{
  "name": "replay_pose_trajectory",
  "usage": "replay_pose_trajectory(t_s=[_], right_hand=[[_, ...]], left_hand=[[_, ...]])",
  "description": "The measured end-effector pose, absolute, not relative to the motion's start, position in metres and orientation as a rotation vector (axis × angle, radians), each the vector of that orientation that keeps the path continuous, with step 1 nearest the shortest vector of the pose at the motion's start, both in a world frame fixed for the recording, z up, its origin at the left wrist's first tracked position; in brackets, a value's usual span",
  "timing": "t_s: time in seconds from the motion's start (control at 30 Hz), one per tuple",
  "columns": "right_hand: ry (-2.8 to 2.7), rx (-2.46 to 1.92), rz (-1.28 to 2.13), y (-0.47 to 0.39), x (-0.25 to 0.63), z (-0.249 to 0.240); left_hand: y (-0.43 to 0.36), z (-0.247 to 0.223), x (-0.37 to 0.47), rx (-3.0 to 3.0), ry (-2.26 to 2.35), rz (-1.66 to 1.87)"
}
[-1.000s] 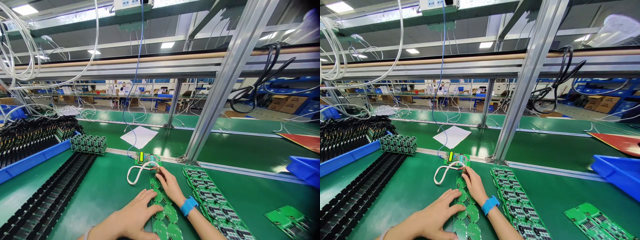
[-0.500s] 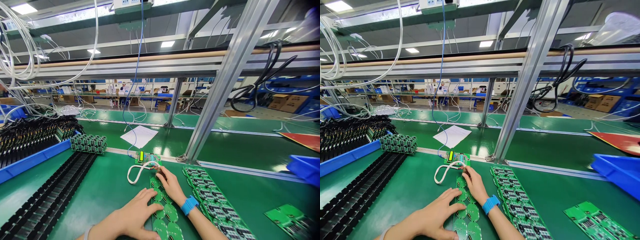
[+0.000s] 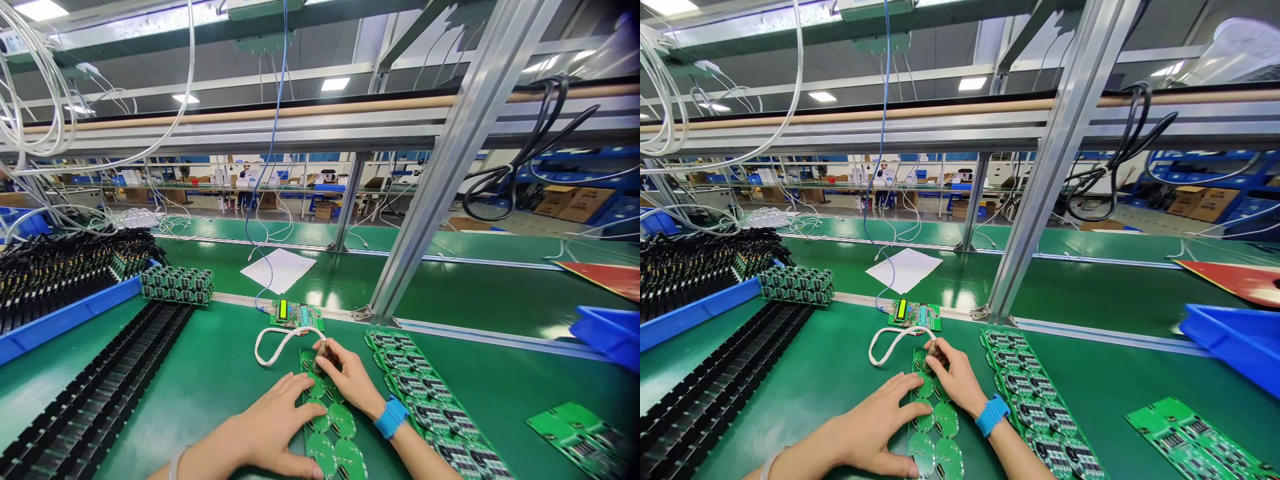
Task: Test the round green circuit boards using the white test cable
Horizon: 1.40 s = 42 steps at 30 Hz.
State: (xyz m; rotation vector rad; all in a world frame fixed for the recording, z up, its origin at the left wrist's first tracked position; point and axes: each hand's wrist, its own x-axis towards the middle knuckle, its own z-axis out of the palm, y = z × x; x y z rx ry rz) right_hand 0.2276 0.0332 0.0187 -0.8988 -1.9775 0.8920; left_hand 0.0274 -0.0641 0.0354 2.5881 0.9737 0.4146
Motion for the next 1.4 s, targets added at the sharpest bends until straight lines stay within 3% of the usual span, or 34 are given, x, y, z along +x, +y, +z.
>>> replay_pose_trajectory(t_s=[1.07, 1.4], right_hand=[[-2.249, -0.869, 0.706, 0.026, 0.232, 0.034], [-2.078, -0.958, 0.702, 0.013, 0.228, 0.022]], left_hand=[[-0.064, 0.033, 0.026, 2.596, 0.963, 0.427], [-0.064, 0.033, 0.028, 2.504, 1.069, 0.529]])
